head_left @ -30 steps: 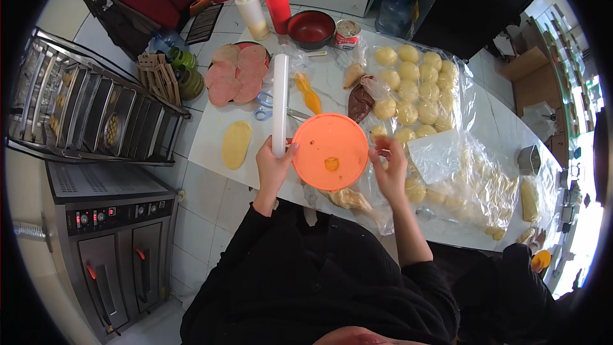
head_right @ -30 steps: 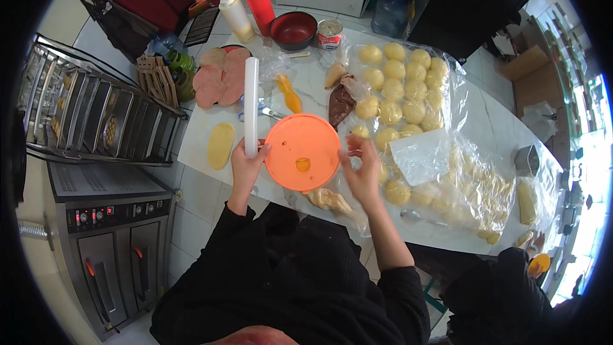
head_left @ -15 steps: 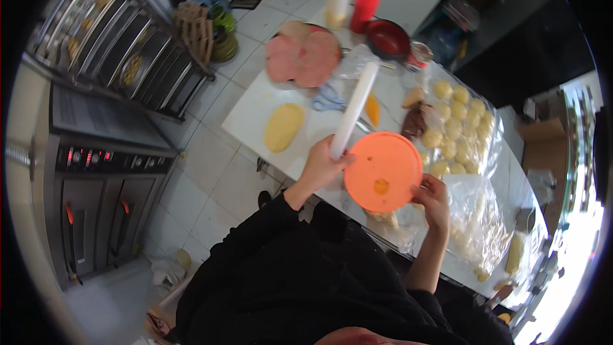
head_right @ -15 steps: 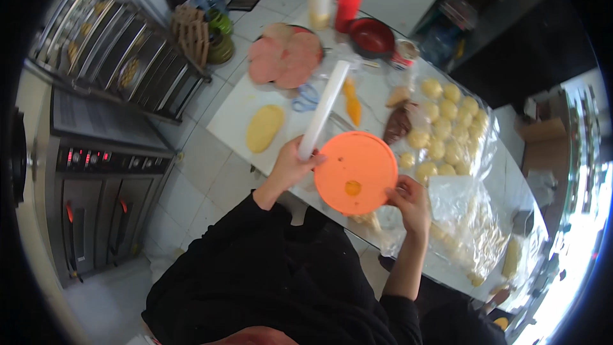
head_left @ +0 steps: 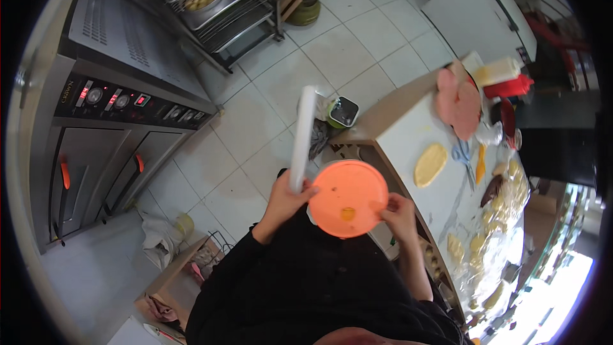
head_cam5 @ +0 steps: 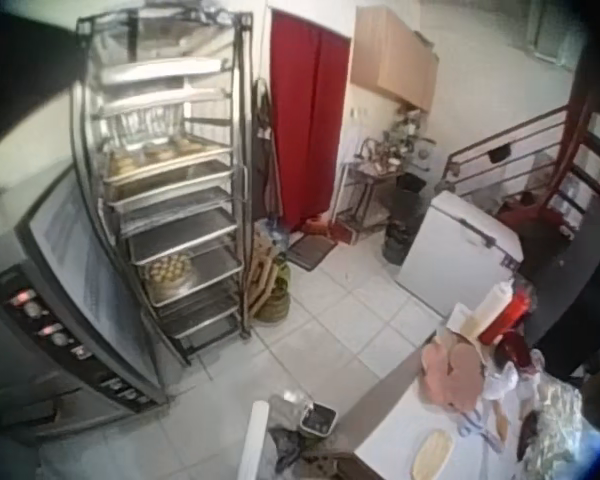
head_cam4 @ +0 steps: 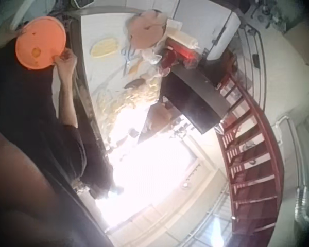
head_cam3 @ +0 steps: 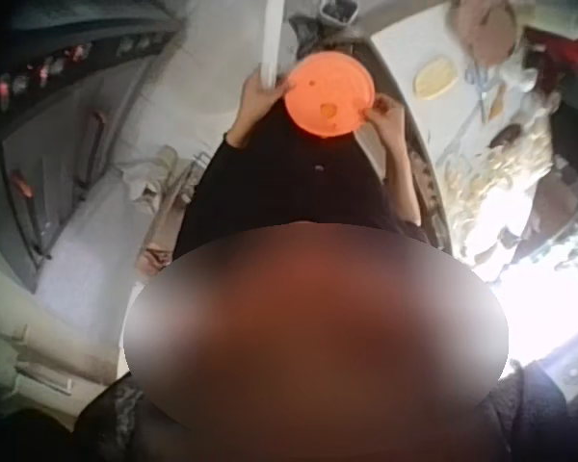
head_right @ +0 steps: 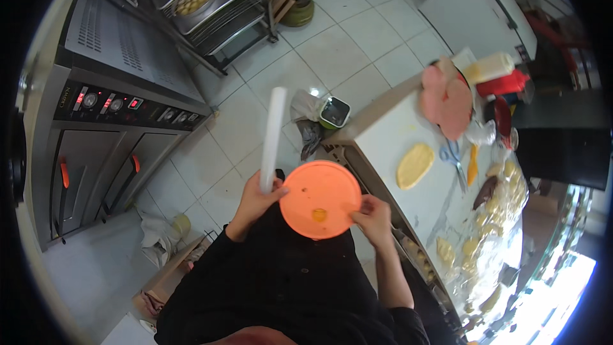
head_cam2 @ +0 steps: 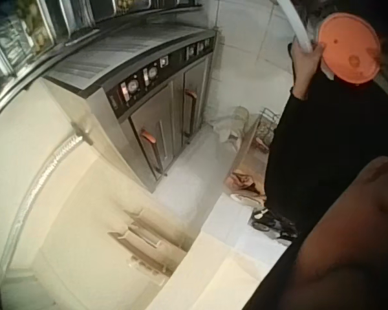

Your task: The person places a tray of dough into a rack, rolls out dough with a rolling pin, adds chocolate sprinkles and cheese from containers, and folds the dough over the filling.

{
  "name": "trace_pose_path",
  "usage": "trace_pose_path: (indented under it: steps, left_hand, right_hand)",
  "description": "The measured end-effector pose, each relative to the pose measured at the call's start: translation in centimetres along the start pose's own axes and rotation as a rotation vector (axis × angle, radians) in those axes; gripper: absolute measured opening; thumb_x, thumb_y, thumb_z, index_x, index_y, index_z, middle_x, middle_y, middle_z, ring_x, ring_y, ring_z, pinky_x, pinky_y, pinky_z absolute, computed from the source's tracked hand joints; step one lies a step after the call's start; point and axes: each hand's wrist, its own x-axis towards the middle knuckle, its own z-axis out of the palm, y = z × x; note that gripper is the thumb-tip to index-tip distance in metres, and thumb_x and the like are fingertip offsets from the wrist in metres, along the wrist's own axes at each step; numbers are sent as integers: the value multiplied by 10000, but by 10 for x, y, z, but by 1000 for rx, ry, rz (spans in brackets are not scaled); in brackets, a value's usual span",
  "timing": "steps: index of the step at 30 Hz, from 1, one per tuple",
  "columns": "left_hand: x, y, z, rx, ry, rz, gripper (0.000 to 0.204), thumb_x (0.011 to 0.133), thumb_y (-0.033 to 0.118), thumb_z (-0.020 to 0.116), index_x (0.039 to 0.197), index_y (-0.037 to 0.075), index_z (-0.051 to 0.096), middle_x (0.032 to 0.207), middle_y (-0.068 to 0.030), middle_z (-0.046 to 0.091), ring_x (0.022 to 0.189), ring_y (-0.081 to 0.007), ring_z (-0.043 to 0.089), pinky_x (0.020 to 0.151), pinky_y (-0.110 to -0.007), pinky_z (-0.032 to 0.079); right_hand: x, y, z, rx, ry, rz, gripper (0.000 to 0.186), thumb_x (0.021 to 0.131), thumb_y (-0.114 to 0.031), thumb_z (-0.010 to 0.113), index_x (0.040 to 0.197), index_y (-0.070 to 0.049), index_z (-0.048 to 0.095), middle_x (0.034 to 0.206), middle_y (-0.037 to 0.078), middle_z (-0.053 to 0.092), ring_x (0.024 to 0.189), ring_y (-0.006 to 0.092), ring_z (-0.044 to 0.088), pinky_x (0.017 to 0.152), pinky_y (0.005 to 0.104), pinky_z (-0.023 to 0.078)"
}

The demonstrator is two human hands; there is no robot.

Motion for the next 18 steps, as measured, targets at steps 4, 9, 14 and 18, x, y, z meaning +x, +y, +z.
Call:
trace_pose_path:
  steps: [4, 9, 14, 18]
  left_hand:
    - [53, -75, -113, 194, 393, 41, 262, 739, 146, 684, 898, 2, 534, 763, -34, 566, 665, -102, 556, 579, -238, 462]
    - [75, -135, -191, -85, 766, -110, 308, 778, 131, 639, 994, -39, 500, 901, -101, 551, 773, -170, 579, 634, -280, 513]
    - [93, -214, -230, -42, 915, -241, 221, 809, 122, 592, 941, -13, 478, 866, -94, 542, 719, -171, 594, 573, -269, 507]
    - [119, -298, -252, 104, 894, -365, 153, 825, 127, 570, 857, 28, 457, 594, -31, 481, 402, -92, 460, 356, -209, 380]
  right_hand:
    - [100, 45, 116, -2, -50, 69, 172, 642, -23, 631, 798, 36, 594, 647, 34, 584, 560, 73, 552, 496, 208, 456]
    - [257, 184, 226, -331, 76, 48, 236, 556, -197, 699, 683, -28, 595, 539, 20, 536, 499, 115, 521, 497, 268, 433]
    - [434, 323, 292, -393, 220, 63, 263, 503, -244, 724, 592, -47, 574, 522, 46, 545, 504, 168, 542, 527, 305, 454]
    - [554, 433, 314, -260, 353, 231, 222, 531, -184, 712, 599, -25, 573, 529, 68, 566, 474, 160, 559, 496, 296, 463]
